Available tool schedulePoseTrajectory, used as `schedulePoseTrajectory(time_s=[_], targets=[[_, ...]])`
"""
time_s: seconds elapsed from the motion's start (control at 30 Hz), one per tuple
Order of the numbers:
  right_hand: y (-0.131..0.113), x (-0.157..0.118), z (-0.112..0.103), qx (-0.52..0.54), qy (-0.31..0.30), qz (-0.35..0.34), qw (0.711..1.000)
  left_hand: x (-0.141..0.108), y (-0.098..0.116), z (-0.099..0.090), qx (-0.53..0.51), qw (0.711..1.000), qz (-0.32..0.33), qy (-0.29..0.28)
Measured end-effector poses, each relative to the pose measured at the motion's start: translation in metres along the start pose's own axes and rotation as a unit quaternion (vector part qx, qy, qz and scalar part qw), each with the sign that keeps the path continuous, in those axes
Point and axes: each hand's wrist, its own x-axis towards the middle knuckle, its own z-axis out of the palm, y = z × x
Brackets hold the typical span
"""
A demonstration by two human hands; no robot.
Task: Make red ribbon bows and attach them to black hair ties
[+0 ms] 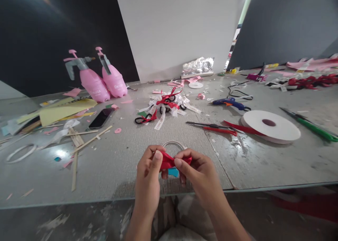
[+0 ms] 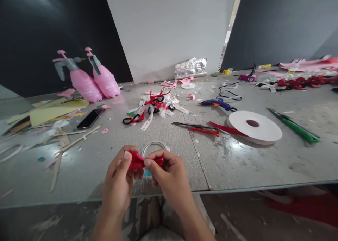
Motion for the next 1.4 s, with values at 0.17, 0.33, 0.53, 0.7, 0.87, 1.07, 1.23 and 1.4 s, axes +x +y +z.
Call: schedulePoseTrajectory(time_s=[0.17, 0.33, 0.53, 0.7, 0.87, 1.07, 1.23, 1.4], targets=[[0.003, 0.001, -0.002, 0.018, -0.002, -0.001, 1.0, 0.0, -0.01, -0.009, 0.054, 0.997, -0.049, -0.035], [0.004, 0.002, -0.004, 0.009, 0.01, -0.016, 1.0, 0.0, -0.012, -0.006, 0.012, 0.999, -0.037, -0.006], [0.007, 0.003, -0.003, 0.001, 0.033, -0.056, 0.998, -0.005, -0.006, 0.007, -0.002, 0.999, -0.039, -0.008], [0.009, 0.004, -0.003, 0.012, 0.055, -0.056, 0.997, -0.008, -0.009, 0.012, -0.006, 0.998, -0.069, -0.008], [0.012, 0.006, -0.003, 0.105, 0.045, 0.005, 0.993, -0.009, -0.011, 0.011, -0.038, 0.996, -0.075, -0.007], [0.011, 0.006, -0.005, 0.063, 0.052, -0.004, 0.997, -0.001, -0.01, 0.002, -0.062, 0.997, -0.03, 0.021], [0.009, 0.005, -0.004, 0.049, 0.057, -0.002, 0.997, 0.0, -0.009, -0.002, -0.057, 0.998, -0.03, -0.014], [0.009, 0.005, -0.008, 0.027, 0.046, -0.005, 0.999, -0.002, -0.008, -0.007, -0.034, 0.998, -0.03, -0.035]])
